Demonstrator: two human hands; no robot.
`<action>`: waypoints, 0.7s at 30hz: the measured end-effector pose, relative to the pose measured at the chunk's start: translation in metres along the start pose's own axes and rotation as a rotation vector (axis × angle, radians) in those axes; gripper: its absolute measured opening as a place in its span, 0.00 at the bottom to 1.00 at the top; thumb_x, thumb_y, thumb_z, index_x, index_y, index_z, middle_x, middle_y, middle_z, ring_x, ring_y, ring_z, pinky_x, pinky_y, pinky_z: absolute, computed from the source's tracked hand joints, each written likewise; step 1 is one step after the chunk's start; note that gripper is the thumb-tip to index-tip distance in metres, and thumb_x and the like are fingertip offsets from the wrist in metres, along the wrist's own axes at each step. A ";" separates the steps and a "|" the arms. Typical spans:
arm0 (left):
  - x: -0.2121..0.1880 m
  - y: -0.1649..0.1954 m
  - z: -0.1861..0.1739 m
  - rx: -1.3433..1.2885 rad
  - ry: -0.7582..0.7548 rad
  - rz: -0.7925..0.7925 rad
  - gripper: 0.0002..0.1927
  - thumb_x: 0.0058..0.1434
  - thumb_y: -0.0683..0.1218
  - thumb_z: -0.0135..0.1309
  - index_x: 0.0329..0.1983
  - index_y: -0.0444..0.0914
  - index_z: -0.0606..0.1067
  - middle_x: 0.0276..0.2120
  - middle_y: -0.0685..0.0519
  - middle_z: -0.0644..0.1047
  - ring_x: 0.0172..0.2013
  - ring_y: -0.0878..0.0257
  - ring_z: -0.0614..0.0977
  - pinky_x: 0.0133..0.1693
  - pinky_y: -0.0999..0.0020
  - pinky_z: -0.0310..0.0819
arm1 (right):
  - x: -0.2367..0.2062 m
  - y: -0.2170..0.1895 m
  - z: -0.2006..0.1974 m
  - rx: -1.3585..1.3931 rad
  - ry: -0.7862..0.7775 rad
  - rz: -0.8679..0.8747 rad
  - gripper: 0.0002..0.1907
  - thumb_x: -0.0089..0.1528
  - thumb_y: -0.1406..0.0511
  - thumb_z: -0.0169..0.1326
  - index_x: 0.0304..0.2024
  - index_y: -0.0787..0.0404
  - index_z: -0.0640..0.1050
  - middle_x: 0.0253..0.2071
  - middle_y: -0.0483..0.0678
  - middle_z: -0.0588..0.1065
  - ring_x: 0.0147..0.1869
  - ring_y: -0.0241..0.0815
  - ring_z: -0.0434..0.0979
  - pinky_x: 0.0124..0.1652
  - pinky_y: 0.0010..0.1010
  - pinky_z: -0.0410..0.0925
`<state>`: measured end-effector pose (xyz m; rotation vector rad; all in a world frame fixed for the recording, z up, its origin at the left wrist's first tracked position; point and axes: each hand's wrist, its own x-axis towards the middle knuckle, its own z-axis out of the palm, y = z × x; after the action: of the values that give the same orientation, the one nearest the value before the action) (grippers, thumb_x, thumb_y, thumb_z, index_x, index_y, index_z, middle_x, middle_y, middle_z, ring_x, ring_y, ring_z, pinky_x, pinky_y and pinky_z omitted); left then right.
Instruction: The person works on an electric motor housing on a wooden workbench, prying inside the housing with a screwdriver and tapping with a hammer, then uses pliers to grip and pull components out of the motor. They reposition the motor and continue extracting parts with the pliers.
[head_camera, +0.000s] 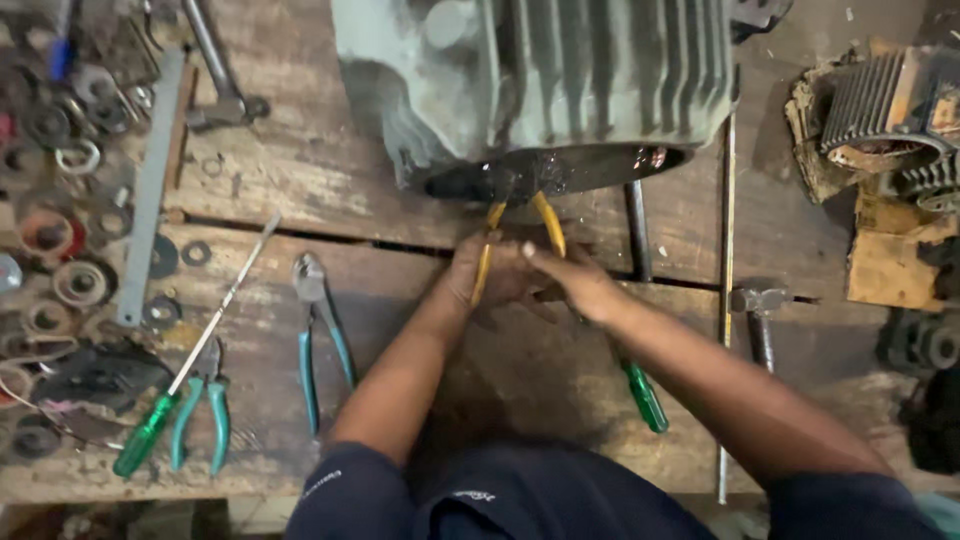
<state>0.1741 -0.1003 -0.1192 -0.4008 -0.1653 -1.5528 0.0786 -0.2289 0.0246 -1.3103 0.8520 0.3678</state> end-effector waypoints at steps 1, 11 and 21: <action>0.000 -0.003 -0.001 0.035 0.026 -0.016 0.39 0.72 0.66 0.36 0.65 0.28 0.69 0.62 0.33 0.73 0.61 0.37 0.71 0.62 0.32 0.60 | 0.000 0.002 -0.002 0.042 -0.021 -0.012 0.31 0.63 0.49 0.55 0.59 0.64 0.72 0.50 0.49 0.79 0.50 0.42 0.82 0.46 0.37 0.76; 0.007 -0.006 0.034 0.245 0.317 0.186 0.34 0.63 0.58 0.49 0.66 0.32 0.70 0.57 0.39 0.76 0.57 0.43 0.78 0.61 0.39 0.67 | -0.001 0.002 0.011 -0.077 -0.078 -0.354 0.20 0.67 0.61 0.57 0.56 0.69 0.77 0.50 0.50 0.79 0.53 0.39 0.77 0.53 0.32 0.71; -0.010 0.001 -0.013 0.207 0.368 0.106 0.33 0.59 0.55 0.50 0.59 0.25 0.71 0.52 0.35 0.79 0.52 0.47 0.82 0.60 0.55 0.71 | -0.004 0.000 0.034 -0.147 -0.001 -0.396 0.18 0.64 0.69 0.59 0.56 0.69 0.77 0.49 0.51 0.80 0.53 0.39 0.79 0.54 0.32 0.73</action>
<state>0.1735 -0.0957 -0.1343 0.0416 -0.0167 -1.4611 0.0869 -0.1958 0.0282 -1.5771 0.5532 0.1186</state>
